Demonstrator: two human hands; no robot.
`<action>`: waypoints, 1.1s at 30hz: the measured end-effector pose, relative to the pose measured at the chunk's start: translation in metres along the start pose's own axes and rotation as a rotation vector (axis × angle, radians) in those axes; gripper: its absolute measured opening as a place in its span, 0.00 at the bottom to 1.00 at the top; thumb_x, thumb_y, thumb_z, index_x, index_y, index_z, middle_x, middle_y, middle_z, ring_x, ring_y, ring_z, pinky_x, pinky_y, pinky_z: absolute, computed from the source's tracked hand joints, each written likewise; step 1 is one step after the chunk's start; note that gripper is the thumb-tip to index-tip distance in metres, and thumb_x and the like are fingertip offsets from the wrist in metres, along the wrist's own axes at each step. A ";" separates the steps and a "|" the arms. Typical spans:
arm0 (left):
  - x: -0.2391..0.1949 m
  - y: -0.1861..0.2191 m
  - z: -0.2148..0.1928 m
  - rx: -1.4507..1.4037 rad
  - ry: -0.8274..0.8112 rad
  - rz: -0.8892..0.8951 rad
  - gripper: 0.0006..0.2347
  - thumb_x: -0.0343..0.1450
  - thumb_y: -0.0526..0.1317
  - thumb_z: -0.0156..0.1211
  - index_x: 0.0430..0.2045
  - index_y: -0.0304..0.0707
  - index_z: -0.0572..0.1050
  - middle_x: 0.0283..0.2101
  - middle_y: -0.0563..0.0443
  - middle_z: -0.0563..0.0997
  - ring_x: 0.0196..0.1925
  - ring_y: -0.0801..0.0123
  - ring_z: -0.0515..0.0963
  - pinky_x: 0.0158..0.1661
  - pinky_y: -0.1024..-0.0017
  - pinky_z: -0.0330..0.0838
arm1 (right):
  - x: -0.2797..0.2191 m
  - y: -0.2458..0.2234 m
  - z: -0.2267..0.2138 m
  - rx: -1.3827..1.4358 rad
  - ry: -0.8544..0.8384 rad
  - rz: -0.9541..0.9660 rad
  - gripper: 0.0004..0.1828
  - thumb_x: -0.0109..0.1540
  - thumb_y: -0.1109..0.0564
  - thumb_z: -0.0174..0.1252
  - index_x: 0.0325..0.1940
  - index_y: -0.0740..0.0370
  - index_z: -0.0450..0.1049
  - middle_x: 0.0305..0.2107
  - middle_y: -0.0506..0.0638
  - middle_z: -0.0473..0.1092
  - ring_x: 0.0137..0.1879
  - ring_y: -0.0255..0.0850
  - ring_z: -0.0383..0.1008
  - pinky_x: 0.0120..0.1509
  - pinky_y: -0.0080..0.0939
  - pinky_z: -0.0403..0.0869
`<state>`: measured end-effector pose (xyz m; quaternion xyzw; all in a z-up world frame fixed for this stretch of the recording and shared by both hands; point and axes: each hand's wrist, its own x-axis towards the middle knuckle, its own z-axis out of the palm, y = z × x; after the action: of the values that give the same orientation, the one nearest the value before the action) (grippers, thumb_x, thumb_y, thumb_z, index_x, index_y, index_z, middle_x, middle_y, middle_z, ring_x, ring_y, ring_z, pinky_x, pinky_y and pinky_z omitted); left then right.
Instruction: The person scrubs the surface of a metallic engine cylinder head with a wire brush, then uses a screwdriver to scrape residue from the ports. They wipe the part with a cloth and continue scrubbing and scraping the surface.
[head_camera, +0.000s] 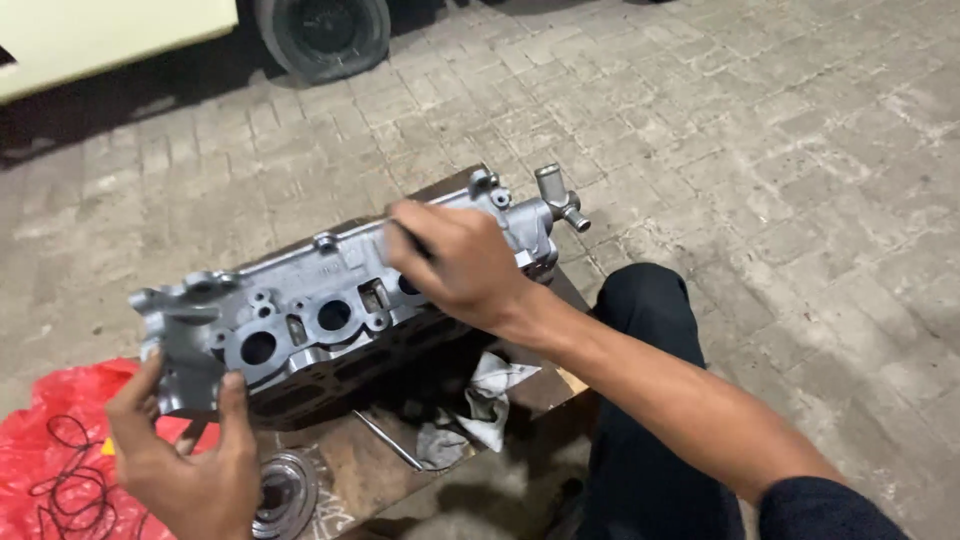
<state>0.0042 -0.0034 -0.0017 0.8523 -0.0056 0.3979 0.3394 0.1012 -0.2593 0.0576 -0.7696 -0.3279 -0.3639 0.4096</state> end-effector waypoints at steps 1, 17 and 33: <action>0.001 -0.002 0.000 0.000 0.004 0.003 0.24 0.71 0.23 0.70 0.61 0.14 0.67 0.52 0.24 0.75 0.49 0.46 0.76 0.37 0.61 0.75 | -0.014 0.006 -0.005 0.000 0.002 -0.005 0.03 0.62 0.64 0.53 0.37 0.68 0.71 0.20 0.50 0.69 0.21 0.41 0.62 0.28 0.42 0.63; 0.002 0.001 0.000 0.100 0.014 -0.010 0.23 0.70 0.27 0.71 0.59 0.18 0.69 0.50 0.29 0.75 0.48 0.48 0.76 0.34 0.62 0.74 | -0.128 0.025 -0.098 0.594 0.096 0.734 0.19 0.68 0.56 0.40 0.57 0.67 0.70 0.28 0.47 0.66 0.28 0.33 0.65 0.32 0.31 0.68; 0.002 0.003 0.001 0.033 0.006 -0.084 0.24 0.69 0.23 0.68 0.60 0.18 0.67 0.49 0.25 0.75 0.46 0.48 0.76 0.36 0.59 0.77 | 0.022 0.003 -0.007 0.359 -0.178 -0.037 0.15 0.71 0.51 0.44 0.39 0.61 0.72 0.28 0.50 0.74 0.25 0.36 0.67 0.31 0.36 0.69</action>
<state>0.0054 -0.0062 0.0012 0.8561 0.0379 0.3858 0.3418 0.1126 -0.2623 0.0775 -0.7071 -0.4363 -0.2377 0.5031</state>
